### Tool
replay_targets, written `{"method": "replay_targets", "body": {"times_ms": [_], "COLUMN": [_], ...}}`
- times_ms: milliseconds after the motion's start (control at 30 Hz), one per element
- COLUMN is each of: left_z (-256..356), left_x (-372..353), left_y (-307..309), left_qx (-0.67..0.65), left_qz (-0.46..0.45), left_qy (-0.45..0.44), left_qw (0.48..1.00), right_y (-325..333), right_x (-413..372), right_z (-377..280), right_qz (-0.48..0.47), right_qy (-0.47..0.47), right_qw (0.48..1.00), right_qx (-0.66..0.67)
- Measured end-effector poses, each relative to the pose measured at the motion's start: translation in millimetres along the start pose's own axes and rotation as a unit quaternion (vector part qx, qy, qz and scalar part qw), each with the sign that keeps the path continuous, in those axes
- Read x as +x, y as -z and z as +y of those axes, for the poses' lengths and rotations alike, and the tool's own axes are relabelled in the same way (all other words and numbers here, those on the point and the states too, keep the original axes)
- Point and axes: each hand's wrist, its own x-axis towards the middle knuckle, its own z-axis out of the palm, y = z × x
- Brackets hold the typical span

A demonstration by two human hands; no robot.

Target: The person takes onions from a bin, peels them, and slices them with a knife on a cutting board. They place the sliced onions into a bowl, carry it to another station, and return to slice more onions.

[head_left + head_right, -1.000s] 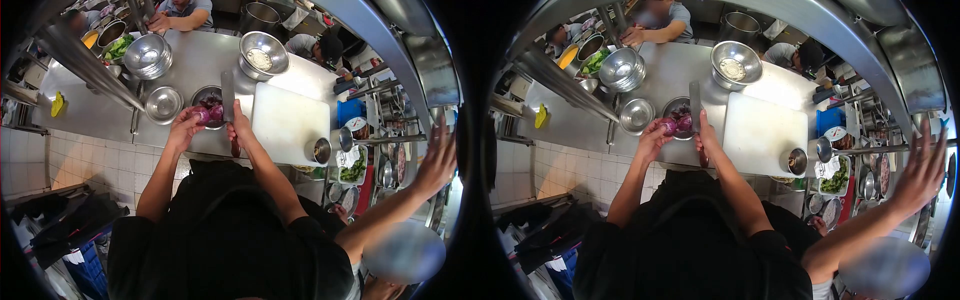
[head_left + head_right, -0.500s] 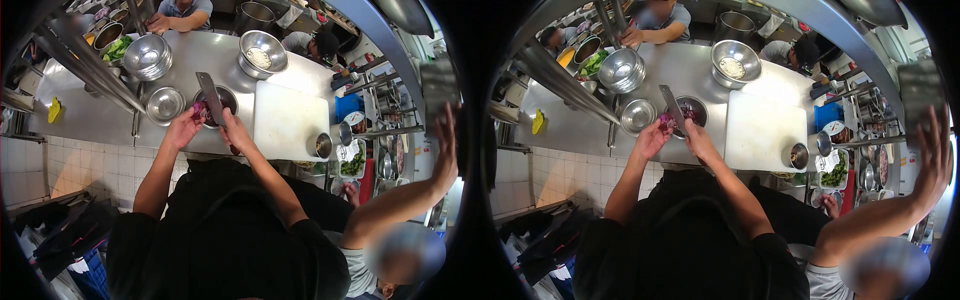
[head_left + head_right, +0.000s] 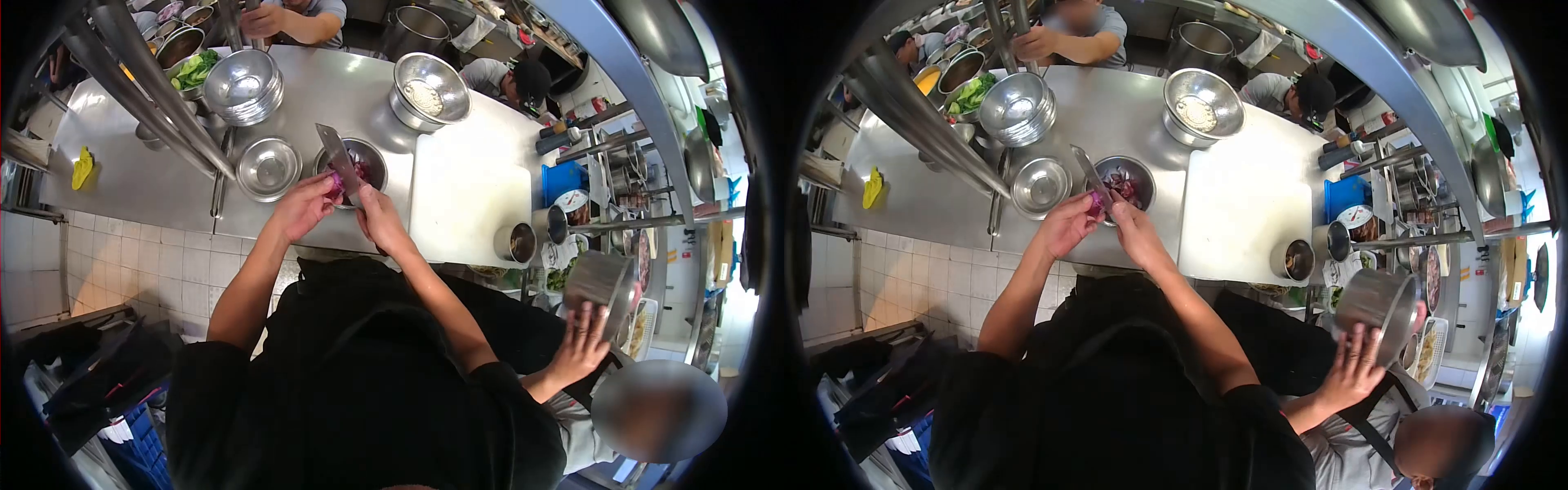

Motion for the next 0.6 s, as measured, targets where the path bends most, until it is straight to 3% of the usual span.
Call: {"method": "replay_targets", "body": {"times_ms": [133, 233, 333, 467, 533, 600], "left_z": [7, 9, -2, -10, -11, -9], "left_x": [0, 3, 5, 10, 13, 11], "left_y": [-8, -15, -31, -31, -24, -22], "left_qx": [0.095, 0.301, 0.565, 0.513, 0.468, 0.462], "left_qz": [0.025, 0.051, 0.094, 0.096, 0.089, 0.092], "left_qy": [0.002, -0.033, -0.254, -0.254, -0.217, -0.201], "left_qw": [0.995, 0.952, 0.78, 0.814, 0.852, 0.859], "right_y": [-1, 5, 11, 26, 28, 25], "right_x": [0, -1, 2, 9, 14, 15], "right_z": [4, 0, -3, 3, 11, 8], "right_qz": [0.01, 0.005, 0.008, -0.01, -0.012, -0.003], "right_qy": [0.03, 0.027, 0.014, -0.064, -0.065, -0.061], "right_qw": [0.999, 1.0, 0.999, 0.996, 0.996, 0.997], "right_qx": [-0.023, -0.003, 0.029, 0.055, 0.061, 0.043]}}
